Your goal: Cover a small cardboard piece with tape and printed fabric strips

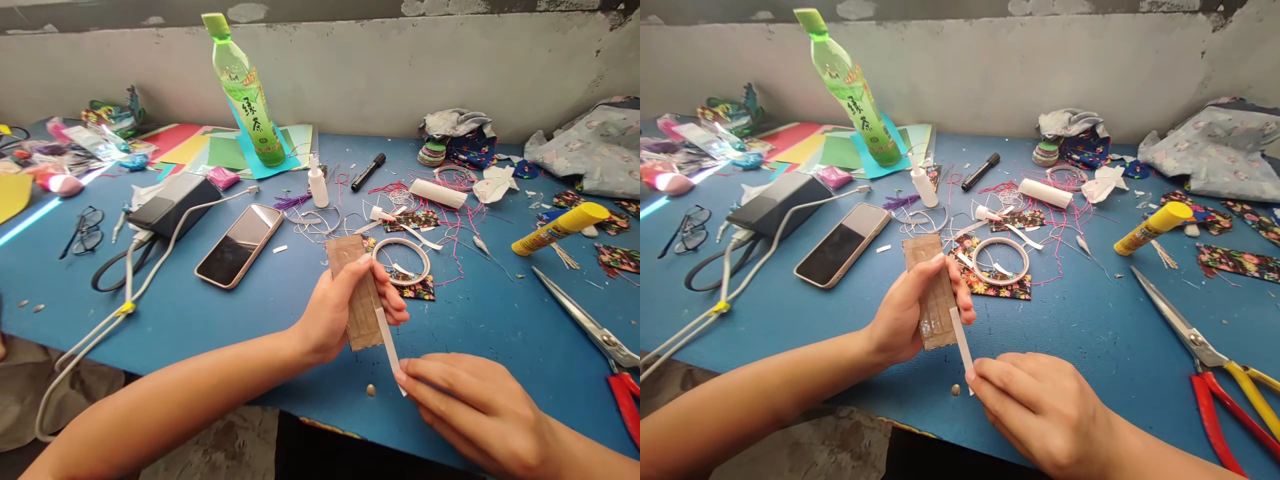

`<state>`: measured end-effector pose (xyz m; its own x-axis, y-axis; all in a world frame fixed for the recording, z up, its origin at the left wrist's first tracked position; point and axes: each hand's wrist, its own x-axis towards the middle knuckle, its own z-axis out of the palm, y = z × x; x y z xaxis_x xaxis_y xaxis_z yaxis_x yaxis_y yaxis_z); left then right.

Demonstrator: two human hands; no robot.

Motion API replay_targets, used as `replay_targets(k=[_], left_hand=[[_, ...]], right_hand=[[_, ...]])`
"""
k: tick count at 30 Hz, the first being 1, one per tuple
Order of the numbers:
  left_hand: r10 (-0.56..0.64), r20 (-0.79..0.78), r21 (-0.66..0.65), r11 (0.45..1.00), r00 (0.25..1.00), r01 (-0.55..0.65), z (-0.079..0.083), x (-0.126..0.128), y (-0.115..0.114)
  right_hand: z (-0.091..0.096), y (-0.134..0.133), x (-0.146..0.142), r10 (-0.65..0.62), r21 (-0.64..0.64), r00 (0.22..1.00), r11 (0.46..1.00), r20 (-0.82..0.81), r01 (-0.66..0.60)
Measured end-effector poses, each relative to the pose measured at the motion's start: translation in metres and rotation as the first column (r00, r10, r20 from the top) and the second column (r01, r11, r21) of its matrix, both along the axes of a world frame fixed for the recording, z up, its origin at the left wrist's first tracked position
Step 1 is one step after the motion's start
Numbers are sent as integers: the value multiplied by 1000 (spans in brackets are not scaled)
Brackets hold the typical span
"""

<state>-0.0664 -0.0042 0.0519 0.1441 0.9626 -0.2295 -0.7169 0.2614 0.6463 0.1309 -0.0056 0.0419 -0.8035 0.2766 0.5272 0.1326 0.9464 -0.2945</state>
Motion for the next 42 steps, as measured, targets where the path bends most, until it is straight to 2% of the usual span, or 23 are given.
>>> replay_targets(k=[22,25,31,34,39,42], left_hand=[[30,-14,-8,1000,999,-31,0,-1,1],[56,-14,-6,998,998,-56,1,-2,2],[183,-28,-38,982,983,-184,10,-7,7],[174,-40,-47,983,984,-175,12,-8,6],[82,-35,-38,996,996,-84,8,-5,1],[14,-24,-34,999,1000,-15,6,-4,-2]], right_hand=[[-3,0,7,23,50,1000,998,18,-23],[-4,-1,6,22,53,1000,998,8,-22],[-1,2,0,61,70,997,995,51,-65],[-5,10,7,16,146,997,989,74,-26],[-11,25,24,-225,311,959,936,171,164],[-11,30,28,-276,380,938,907,208,183]])
